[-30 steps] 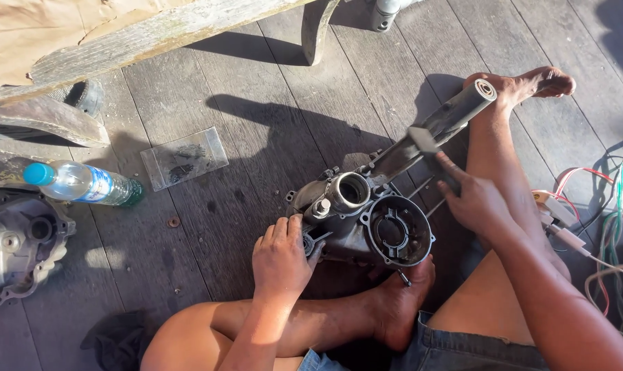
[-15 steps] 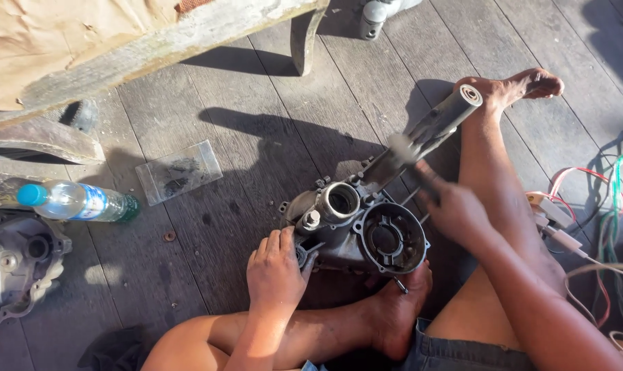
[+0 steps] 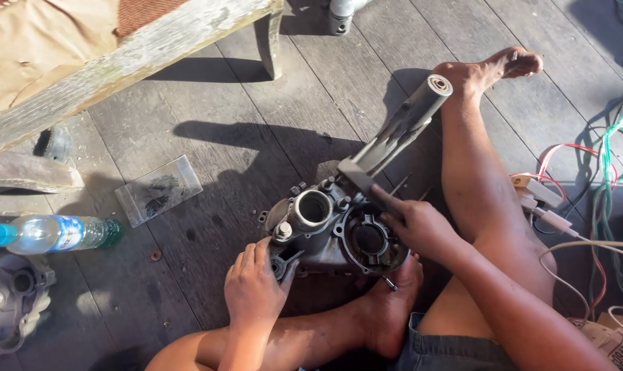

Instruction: The person sits on a wooden floor and scrubs a metal engine part with a wire brush. They rotate the part to clean different sides and then use a hammer to tap it.

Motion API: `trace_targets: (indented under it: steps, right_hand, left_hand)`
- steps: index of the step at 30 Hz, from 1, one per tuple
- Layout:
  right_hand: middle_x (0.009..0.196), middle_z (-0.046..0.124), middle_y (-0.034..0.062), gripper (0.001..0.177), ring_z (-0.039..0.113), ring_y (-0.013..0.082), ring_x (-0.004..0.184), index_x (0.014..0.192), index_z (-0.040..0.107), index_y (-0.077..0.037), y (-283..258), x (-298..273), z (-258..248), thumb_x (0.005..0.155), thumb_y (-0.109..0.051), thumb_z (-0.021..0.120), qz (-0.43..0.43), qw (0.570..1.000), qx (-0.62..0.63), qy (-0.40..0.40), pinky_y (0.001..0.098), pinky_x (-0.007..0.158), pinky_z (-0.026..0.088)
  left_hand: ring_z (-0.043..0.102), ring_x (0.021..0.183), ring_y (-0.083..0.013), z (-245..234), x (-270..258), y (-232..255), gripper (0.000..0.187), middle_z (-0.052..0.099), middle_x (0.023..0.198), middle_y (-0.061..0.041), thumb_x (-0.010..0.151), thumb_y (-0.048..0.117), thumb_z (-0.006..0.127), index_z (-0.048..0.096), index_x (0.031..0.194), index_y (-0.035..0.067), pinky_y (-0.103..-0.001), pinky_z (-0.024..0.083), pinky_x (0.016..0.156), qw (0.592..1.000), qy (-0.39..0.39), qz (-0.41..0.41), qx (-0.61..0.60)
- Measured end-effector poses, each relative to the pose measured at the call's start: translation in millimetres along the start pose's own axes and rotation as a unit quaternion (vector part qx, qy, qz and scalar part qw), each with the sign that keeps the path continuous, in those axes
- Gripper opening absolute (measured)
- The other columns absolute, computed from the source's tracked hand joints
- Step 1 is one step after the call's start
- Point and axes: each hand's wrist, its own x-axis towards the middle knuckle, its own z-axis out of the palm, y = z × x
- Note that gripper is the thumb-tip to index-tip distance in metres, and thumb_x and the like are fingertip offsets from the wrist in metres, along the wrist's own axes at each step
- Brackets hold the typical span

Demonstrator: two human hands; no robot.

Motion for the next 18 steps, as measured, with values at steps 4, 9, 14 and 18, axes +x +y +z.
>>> trace_targets:
  steps: [4,9,14,18]
  right_hand:
    - [0.084,0.069,0.0117,0.064,0.069,0.0343,0.071,0.159,0.039,-0.045,-2.6,-4.7,-13.3,0.097,-0.044,0.055,0.068,0.996,-0.051,-0.003,0.0462,0.065,0.056]
    - [0.081,0.069,0.0121,0.065,0.069,0.0354,0.066,0.157,0.042,-0.044,-13.2,-9.6,-11.2,0.095,-0.035,0.059,0.014,0.999,-0.047,-0.010,0.0482,0.060,0.055]
    - [0.078,0.064,0.0142,0.064,0.067,0.0340,0.050,0.158,0.040,-0.038,-14.2,-5.4,-4.2,0.097,-0.035,0.056,0.015,0.992,-0.114,0.045,0.0480,0.045,0.055]
    - [0.087,0.072,0.0111,0.067,0.068,0.0326,0.070,0.159,0.038,-0.043,3.3,2.9,-11.7,0.096,-0.036,0.058,0.019,0.999,-0.019,-0.036,0.0450,0.067,0.054]
  left_hand:
    - [0.068,0.083,-0.0223,-0.3,-0.5,-0.1,0.058,0.067,0.096,-0.005,0.075,0.039,0.083,0.063,0.121,0.009,-0.036,0.055,0.075,1.000,0.009,-0.002,0.005]
    - [0.070,0.083,-0.0210,-0.1,0.0,0.3,0.058,0.068,0.097,-0.004,0.075,0.038,0.083,0.063,0.121,0.009,-0.036,0.057,0.077,1.000,-0.007,-0.013,0.005]
    - [0.071,0.082,-0.0209,-1.5,-0.5,0.5,0.057,0.068,0.099,-0.004,0.076,0.038,0.083,0.063,0.120,0.009,-0.036,0.057,0.076,1.000,-0.002,-0.013,0.001]
    - [0.070,0.081,-0.0214,-0.6,-0.8,-0.3,0.056,0.067,0.098,-0.003,0.076,0.039,0.083,0.062,0.119,0.010,-0.036,0.057,0.075,1.000,0.008,-0.011,0.000]
